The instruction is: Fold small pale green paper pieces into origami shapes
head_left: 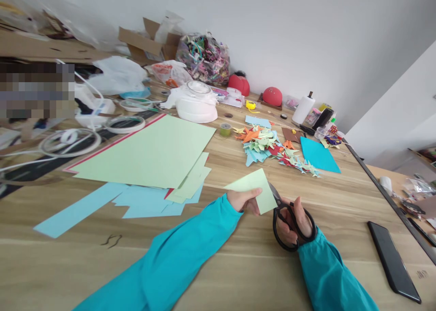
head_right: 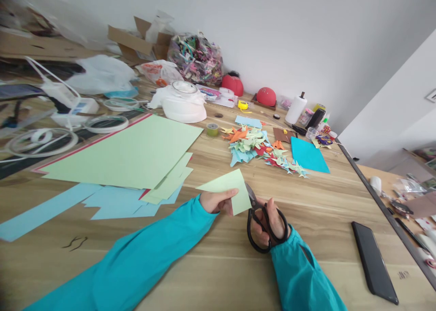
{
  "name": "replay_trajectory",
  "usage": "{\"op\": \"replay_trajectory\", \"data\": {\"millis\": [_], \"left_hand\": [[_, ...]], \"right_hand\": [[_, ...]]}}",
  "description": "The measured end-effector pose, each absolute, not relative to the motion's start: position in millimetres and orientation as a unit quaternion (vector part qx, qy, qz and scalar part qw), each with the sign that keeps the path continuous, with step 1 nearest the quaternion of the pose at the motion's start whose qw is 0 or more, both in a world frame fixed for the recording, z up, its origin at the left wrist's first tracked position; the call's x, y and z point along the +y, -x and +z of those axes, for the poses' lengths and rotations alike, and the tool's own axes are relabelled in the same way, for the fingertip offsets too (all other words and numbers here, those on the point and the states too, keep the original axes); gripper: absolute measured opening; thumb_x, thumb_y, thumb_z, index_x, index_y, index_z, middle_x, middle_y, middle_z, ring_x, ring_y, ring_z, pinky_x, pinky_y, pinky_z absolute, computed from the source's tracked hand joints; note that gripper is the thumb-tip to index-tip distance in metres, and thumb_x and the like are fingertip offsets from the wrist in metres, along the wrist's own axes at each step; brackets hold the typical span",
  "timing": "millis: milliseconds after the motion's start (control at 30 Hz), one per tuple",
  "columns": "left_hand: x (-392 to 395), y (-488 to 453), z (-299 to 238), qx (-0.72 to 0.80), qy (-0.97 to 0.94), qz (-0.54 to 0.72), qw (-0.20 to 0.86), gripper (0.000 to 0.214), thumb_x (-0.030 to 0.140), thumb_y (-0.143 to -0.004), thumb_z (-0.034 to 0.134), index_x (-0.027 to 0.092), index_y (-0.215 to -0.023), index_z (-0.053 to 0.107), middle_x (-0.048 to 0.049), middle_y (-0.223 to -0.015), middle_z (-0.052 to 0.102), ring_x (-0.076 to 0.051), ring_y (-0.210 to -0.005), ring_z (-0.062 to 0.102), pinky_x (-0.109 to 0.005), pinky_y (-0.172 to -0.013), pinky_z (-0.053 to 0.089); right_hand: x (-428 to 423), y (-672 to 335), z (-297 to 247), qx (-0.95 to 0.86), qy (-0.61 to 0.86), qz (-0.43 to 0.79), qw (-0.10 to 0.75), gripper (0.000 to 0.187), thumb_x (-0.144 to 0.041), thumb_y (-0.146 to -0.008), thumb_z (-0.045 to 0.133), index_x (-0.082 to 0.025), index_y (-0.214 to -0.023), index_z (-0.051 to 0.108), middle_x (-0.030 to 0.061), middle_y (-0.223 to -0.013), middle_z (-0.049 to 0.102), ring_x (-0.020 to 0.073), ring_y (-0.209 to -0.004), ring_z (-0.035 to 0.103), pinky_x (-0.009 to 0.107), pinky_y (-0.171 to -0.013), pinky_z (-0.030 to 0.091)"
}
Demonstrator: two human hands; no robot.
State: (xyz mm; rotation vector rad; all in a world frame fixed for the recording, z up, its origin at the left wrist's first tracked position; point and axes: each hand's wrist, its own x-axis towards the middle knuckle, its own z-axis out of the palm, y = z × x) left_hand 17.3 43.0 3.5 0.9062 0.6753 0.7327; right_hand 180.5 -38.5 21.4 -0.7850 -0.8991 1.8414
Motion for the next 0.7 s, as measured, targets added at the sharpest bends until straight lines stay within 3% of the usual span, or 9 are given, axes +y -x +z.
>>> {"op": "replay_trajectory", "data": {"millis": [700], "left_hand": [[41.3,-17.7,8.8,0.329,-0.412,0.337,0.780,0.029,0.037,-0.062,0.068,0.009,-0.059,0.064,-0.0076,-0.048,0.062,-0.017,-0.042,0.054,-0.029,-0.042,0.044]], "right_hand": [[-38.0,-181.1,21.0,-0.355,0.323,0.753,0.450,0.075,-0.070,-0.073,0.040,-0.015,-0.124,0.047,-0.0077,-0.038,0.043,0.0026,-0.020,0.024,0.013,-0.020,0.023]]}}
